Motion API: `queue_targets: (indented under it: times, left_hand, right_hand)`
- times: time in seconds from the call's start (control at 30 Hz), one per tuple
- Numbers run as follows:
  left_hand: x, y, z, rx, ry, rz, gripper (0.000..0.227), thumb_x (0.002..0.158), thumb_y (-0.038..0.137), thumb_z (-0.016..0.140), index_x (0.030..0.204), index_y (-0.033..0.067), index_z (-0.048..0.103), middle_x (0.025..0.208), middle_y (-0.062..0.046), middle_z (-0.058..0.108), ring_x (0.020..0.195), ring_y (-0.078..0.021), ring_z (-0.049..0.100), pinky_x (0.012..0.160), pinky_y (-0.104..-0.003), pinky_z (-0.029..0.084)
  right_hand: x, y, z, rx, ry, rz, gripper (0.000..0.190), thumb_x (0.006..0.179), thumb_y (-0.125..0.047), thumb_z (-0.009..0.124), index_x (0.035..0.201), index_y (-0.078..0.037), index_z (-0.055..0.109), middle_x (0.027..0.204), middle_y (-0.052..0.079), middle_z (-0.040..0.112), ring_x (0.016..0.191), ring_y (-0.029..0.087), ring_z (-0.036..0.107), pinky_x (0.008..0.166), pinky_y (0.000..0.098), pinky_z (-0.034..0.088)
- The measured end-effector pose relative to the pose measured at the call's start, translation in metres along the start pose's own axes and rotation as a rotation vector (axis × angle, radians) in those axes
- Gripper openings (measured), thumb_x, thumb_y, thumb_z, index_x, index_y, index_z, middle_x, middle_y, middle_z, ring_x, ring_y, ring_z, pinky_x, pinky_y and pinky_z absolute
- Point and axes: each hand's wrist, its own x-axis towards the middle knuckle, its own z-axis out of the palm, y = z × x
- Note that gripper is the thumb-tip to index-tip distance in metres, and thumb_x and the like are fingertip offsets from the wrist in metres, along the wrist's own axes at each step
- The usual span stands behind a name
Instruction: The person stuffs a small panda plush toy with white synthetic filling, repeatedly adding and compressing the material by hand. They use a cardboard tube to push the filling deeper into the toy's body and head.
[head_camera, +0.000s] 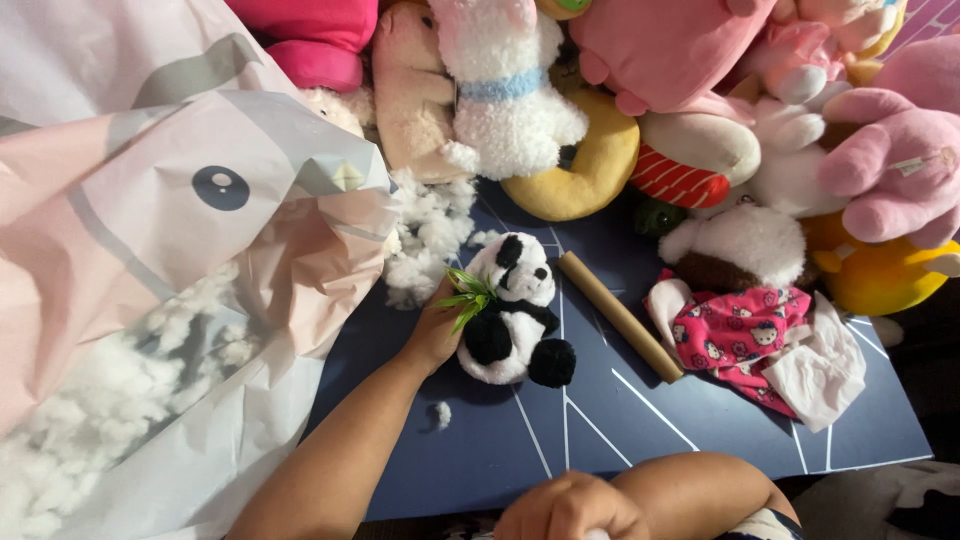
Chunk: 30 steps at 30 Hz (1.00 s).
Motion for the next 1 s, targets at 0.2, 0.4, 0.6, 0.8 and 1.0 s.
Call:
queue_targets:
  times: [0.2,0.4,0.6,0.8,1.0]
  left_hand:
    - [0.005,-0.018,-0.002,-0.057,0.053,-0.003,0.023,0.089,0.025,0.073,0.107,0.0155,0.062,0.101,-0.003,0.068,0.102,-0.0127,0.061,0.090,-0.029,0.049]
    - [0.014,-0.048,-0.015,-0.158,-0.062,0.079,0.022,0.098,0.017,0.071,0.115,0.0081,0.061,0.107,-0.014,0.067,0.104,-0.0298,0.067,0.093,-0.048,0.050]
    - [-0.006,0.000,0.002,0.043,0.039,0.156,0.023,0.097,0.030,0.074,0.105,0.0099,0.068,0.093,-0.008,0.071,0.095,-0.0165,0.067,0.083,-0.039,0.055]
    - [-0.014,0.032,0.008,0.003,-0.017,0.089,0.022,0.102,0.029,0.065,0.111,0.0101,0.070,0.093,-0.007,0.071,0.091,-0.0149,0.063,0.084,-0.039,0.051]
    - [-0.014,0.055,0.016,-0.027,0.009,0.086,0.026,0.106,0.025,0.057,0.120,0.0034,0.063,0.086,-0.005,0.068,0.079,-0.0084,0.058,0.075,-0.030,0.051]
  right_hand:
    - [0.044,-0.029,0.011,-0.185,-0.189,0.027,0.040,0.115,-0.030,0.042,0.092,0.001,0.052,0.087,0.023,0.053,0.071,0.052,0.055,0.074,0.0630,0.054]
    - [0.043,-0.029,-0.056,-1.342,0.345,-0.021,0.043,0.102,-0.036,0.051,0.093,-0.001,0.075,0.075,0.010,0.073,0.063,0.031,0.072,0.056,0.0434,0.059]
    - [0.008,-0.050,-0.154,-2.010,0.635,-0.290,0.030,0.095,-0.018,0.081,0.101,0.002,0.061,0.096,0.015,0.064,0.090,0.036,0.062,0.081,0.0454,0.051]
    - [0.004,-0.044,-0.158,-1.992,0.527,-0.137,0.042,0.095,-0.041,0.075,0.112,-0.002,0.071,0.111,0.015,0.067,0.105,0.038,0.064,0.092,0.0463,0.050]
    - [0.010,-0.025,-0.145,-1.953,0.481,-0.025,0.089,0.082,-0.032,0.090,0.147,0.005,0.043,0.139,0.023,0.056,0.125,0.045,0.054,0.106,0.0543,0.043]
